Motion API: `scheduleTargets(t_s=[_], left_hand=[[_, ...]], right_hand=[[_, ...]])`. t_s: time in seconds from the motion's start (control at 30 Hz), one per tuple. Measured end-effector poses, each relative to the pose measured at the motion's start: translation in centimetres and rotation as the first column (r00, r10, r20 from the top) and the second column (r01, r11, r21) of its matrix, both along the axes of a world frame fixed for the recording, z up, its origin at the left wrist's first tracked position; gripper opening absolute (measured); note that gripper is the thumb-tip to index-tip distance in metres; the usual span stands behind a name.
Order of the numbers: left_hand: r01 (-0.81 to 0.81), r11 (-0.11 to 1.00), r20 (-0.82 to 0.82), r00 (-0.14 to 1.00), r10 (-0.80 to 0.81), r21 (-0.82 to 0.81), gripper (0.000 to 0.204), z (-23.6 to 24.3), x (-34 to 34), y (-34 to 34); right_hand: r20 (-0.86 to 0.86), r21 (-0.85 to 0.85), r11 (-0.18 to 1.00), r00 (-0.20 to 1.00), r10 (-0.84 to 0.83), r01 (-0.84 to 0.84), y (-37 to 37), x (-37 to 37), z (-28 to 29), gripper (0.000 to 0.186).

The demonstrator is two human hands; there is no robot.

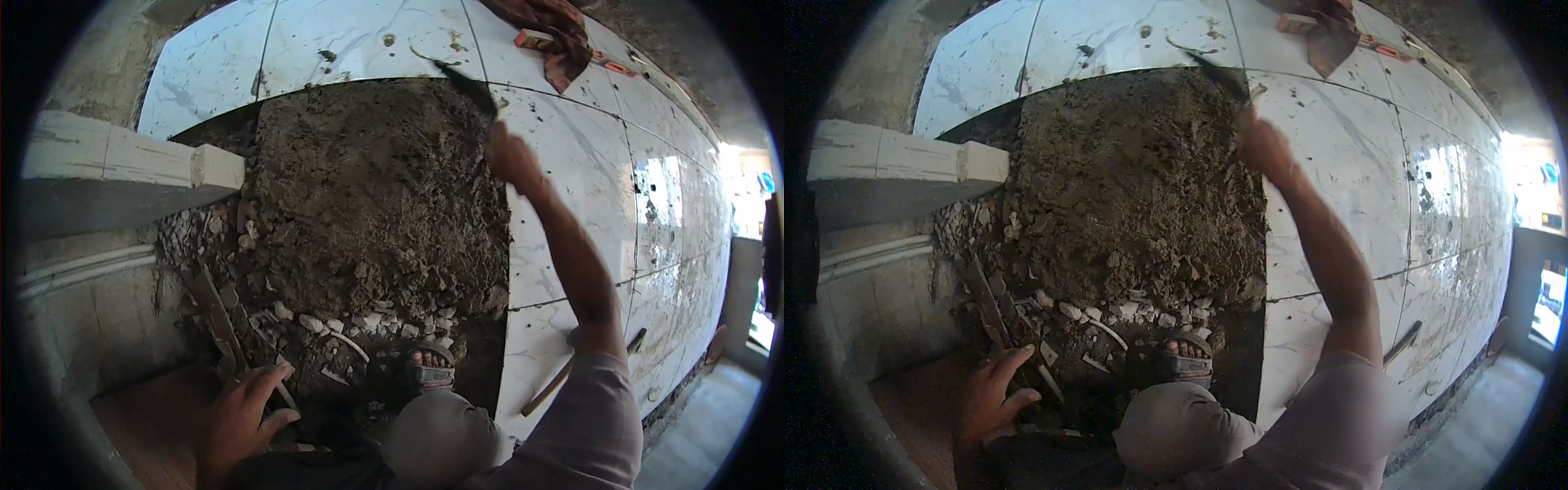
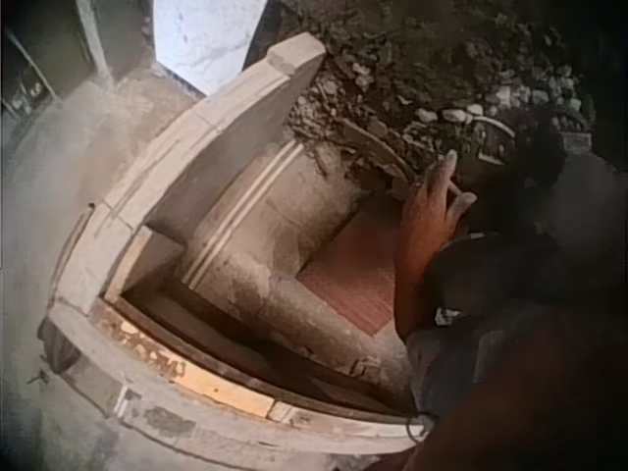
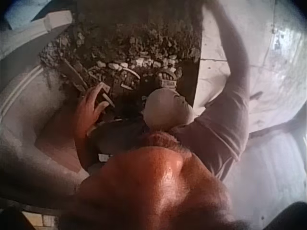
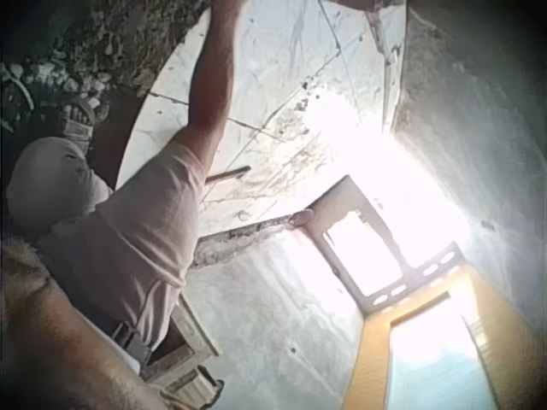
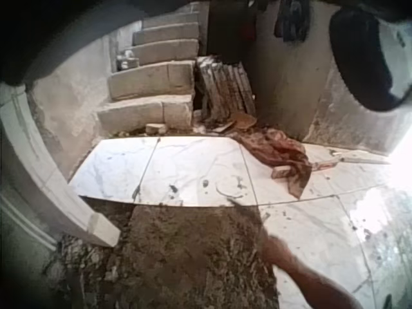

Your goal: The person spreads wet mortar onto an exposed subfloor area using a trowel, incorporating pieces of broken tile and stones into the mixture by hand and with the tool.

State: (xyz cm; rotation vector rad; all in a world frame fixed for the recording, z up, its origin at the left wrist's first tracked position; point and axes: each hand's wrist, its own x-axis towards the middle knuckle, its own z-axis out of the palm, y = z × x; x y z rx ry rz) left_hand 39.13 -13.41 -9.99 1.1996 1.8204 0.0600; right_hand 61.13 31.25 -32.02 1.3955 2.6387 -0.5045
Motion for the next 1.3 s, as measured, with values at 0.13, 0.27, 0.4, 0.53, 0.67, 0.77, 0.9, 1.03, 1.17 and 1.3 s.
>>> scheduleTargets(t_s=[0.13, 0.27, 0.4, 0.53, 0.67, 0.77, 0.9, 1.03, 1.17, 1.3], left_hand=[[-0.053, 0.998, -0.064, 0.997, 0.051, -0.016, 0.062, 0.2, -0.5, -2.1], [-0.176, 0.978, -0.036, 0.984, 0.173, -0.112, 0.065, 1.4, -0.4, -6.0], [-0.193, 0.964, -0.029, 0.981, 0.191, -0.181, 0.064, 0.4, -0.5, -7.0], [-0.123, 0.979, 0.021, 0.992, 0.128, -0.164, 0.064, 0.0, -0.4, -5.8], [-0.078, 0.994, 0.043, 0.996, 0.082, -0.082, 0.060, -0.4, -0.2, -7.6], [-0.066, 0.992, 0.035, 0.997, 0.070, -0.108, 0.061, -0.6, -1.0, -10.0], [-0.146, 0.988, 0.066, 0.987, 0.149, -0.052, 0.063, -0.6, -1.6, -12.5], [-0.133, 0.991, 0.064, 0.989, 0.131, 0.029, 0.065, 0.6, -1.6, -12.7], [-0.125, 0.991, 0.147, 0.982, 0.116, 0.052, 0.064, 1.3, -1.1, -14.1], [-0.129, 0.991, 0.166, 0.978, 0.125, 0.015, 0.067, 2.2, -0.9, -15.8]], right_hand=[[0.008, 0.050, 0.993, 0.994, 0.105, -0.105, 3.5, -1.2, -1.1, 0.042], [-0.040, 0.029, 0.906, 0.905, 0.424, -0.423, -6.1, 1.0, -4.0, 0.040], [0.144, -0.218, 0.859, 0.856, 0.497, -0.463, -11.2, -0.9, 3.0, 0.037], [-0.010, 0.046, 0.946, 0.947, 0.320, -0.320, -4.9, -4.7, -1.0, 0.037], [-0.109, 0.070, 0.958, 0.953, 0.284, -0.278, 0.9, -6.9, -1.1, 0.041], [0.118, 0.047, 0.860, 0.858, 0.500, -0.507, -2.8, -5.1, -3.3, 0.049], [0.317, -0.233, 0.845, 0.784, 0.534, -0.482, -10.9, -2.6, 3.1, 0.048], [0.175, 0.090, 0.734, 0.736, 0.654, -0.674, -10.8, 1.6, -0.6, 0.044], [-0.049, -0.154, 0.984, 0.996, 0.080, -0.087, -7.8, 1.3, 0.2, 0.045], [0.182, 0.079, 0.898, 0.892, 0.413, -0.432, -16.4, 2.7, -2.7, 0.045]])
